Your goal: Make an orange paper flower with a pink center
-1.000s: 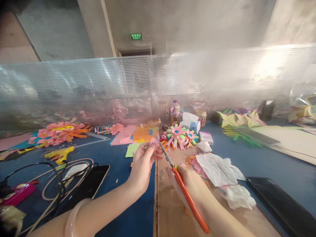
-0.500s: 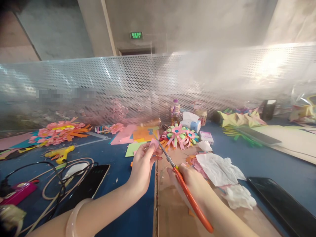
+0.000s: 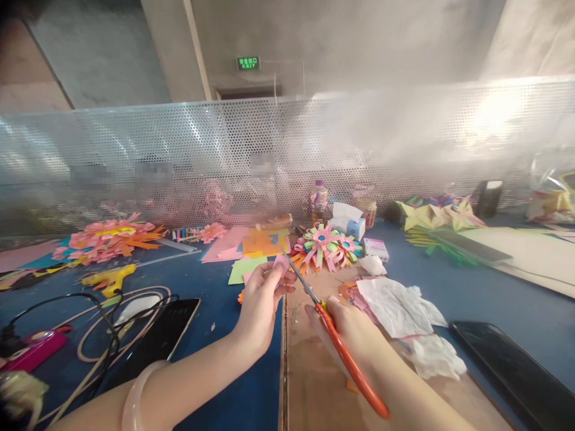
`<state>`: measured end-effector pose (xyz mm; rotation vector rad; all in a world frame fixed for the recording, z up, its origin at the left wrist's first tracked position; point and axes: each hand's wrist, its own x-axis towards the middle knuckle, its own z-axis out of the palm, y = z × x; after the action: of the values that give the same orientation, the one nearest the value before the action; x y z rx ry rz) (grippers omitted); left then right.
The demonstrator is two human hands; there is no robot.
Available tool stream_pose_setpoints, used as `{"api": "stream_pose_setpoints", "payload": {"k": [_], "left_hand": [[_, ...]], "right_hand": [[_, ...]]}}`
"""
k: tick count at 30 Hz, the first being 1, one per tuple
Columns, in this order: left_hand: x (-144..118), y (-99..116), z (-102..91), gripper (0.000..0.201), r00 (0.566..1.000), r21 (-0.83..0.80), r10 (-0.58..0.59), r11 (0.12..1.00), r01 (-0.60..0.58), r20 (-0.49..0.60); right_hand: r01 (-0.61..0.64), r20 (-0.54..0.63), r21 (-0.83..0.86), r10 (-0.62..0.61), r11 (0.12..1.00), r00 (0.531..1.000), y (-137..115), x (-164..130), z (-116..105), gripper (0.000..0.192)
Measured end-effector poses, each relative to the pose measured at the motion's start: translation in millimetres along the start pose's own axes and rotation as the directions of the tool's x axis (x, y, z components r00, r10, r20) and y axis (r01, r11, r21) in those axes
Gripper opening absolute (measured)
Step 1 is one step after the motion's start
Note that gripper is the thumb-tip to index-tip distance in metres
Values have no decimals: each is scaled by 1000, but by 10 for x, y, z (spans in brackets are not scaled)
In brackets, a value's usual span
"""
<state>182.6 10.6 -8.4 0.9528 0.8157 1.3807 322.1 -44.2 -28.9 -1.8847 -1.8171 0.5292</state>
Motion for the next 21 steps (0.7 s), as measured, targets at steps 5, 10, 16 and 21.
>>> {"api": "stream_pose_setpoints", "payload": {"k": [5, 10, 16, 21], "left_hand": [[50, -51, -39, 20, 1000, -10, -13, 1000, 13, -21], [99, -150, -100, 19, 999, -18, -23, 1000, 23, -33], [145, -282, -134, 14, 999, 7, -29, 1000, 29, -40], [139, -293, -169, 9, 995, -4, -71, 997, 71, -67]], "right_hand": [[0, 16, 1, 0, 1000, 1000, 0, 12, -30, 46], [-50, 38, 9, 50, 999, 998, 52, 79, -84, 46], [-32, 45, 141, 26, 990, 999, 43, 114, -181, 40], [-108, 31, 216, 104, 970, 994, -123, -19, -320, 41]]}}
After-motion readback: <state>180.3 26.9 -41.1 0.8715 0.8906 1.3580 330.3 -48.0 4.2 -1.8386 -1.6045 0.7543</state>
